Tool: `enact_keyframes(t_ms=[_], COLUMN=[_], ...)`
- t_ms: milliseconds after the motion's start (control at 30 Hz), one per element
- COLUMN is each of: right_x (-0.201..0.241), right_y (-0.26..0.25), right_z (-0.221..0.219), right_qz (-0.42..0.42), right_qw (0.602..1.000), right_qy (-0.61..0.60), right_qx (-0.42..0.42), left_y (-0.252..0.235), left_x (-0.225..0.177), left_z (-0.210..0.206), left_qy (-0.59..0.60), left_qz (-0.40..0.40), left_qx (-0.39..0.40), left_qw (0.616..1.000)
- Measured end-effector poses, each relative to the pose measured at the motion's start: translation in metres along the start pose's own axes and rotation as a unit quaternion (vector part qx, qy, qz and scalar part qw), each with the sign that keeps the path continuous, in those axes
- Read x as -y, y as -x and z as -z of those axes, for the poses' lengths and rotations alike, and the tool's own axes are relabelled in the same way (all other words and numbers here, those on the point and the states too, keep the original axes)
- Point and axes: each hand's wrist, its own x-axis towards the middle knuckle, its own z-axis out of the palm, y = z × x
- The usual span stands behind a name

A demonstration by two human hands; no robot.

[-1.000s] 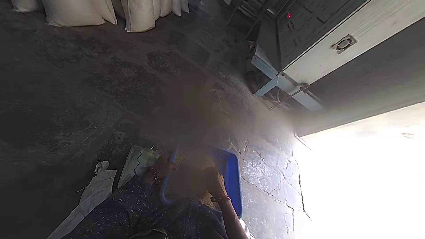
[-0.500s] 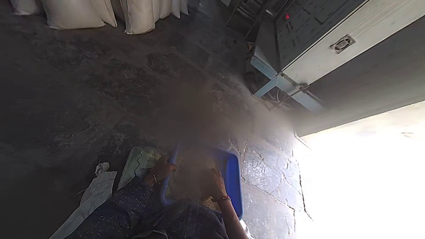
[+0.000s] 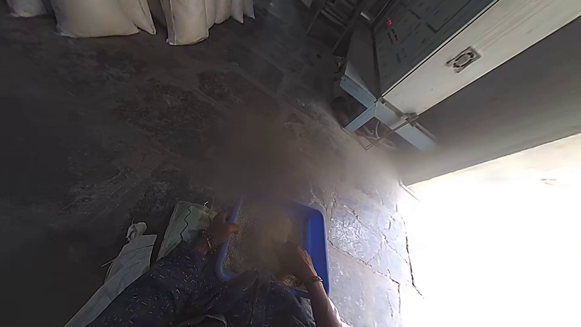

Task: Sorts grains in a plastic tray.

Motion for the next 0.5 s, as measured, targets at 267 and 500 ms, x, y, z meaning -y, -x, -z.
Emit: enact_keyframes(t_ms=[267,500], right_x=[0.014,0.016], right_y=[-0.003,0.0], right_z=[0.004,0.003], right_qz=[0.085,0.101], right_qw=[0.994,0.989], right_qy=[-0.071,-0.105], right_qx=[0.0,-0.023], left_y=[0.0,0.0], left_x=[0.001,0.001], left_z=[-0.001,-0.001], left_qy=[0.014,0.0], left_qz=[0.005,0.008], left_qx=[-0.007,-0.007], left_qw=[1.0,1.0])
